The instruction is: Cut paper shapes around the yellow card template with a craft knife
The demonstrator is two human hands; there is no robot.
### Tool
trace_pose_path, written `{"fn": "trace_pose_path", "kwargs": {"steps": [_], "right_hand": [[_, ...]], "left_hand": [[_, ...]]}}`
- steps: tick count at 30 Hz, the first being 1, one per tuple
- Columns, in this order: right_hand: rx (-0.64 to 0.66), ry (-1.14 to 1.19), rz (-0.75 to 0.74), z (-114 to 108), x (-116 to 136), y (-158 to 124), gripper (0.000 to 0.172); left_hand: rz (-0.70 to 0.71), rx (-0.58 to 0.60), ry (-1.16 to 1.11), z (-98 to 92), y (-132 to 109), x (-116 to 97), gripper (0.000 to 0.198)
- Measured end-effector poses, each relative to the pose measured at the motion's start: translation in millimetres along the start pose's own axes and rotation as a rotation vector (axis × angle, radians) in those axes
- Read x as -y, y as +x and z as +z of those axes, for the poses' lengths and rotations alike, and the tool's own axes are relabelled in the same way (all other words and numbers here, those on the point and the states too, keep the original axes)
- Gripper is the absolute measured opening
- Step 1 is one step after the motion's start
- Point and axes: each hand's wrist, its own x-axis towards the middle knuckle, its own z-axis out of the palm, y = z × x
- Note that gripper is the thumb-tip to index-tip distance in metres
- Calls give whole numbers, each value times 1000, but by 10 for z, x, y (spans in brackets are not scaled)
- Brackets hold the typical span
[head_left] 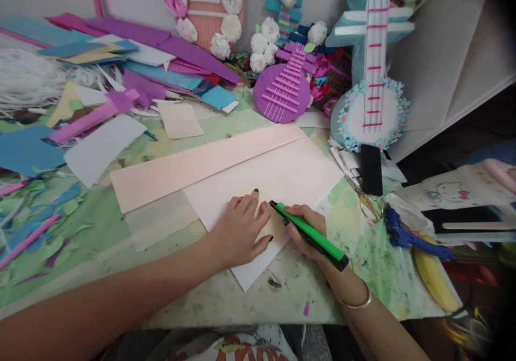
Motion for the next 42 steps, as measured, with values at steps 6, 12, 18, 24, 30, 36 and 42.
{"fn": "trace_pose_path", "kwargs": {"steps": [6, 12, 18, 24, 30, 36, 42], "right_hand": [[-24, 11, -4, 23, -14, -31, 14], [-55, 53, 55, 18, 2, -50, 8], [-67, 78, 45, 23, -37, -79, 8], [-60, 98, 51, 13, -75, -107, 11], [-64, 96, 60, -8, -79, -114, 10], [-62, 87, 52, -26, -85, -114, 10], [-51, 100, 53, -47, -115, -135, 13]], "left_hand": [[1, 5, 14, 16, -8, -3, 52], [10, -22, 28, 34, -7, -2, 52], [18, -29, 54, 46, -20, -4, 51], [22, -39, 70, 57, -16, -10, 52], [18, -45, 66, 56, -11, -12, 51], [16, -71, 55, 68, -18, -6, 49], [18, -67, 56, 70, -15, -3, 50]]}}
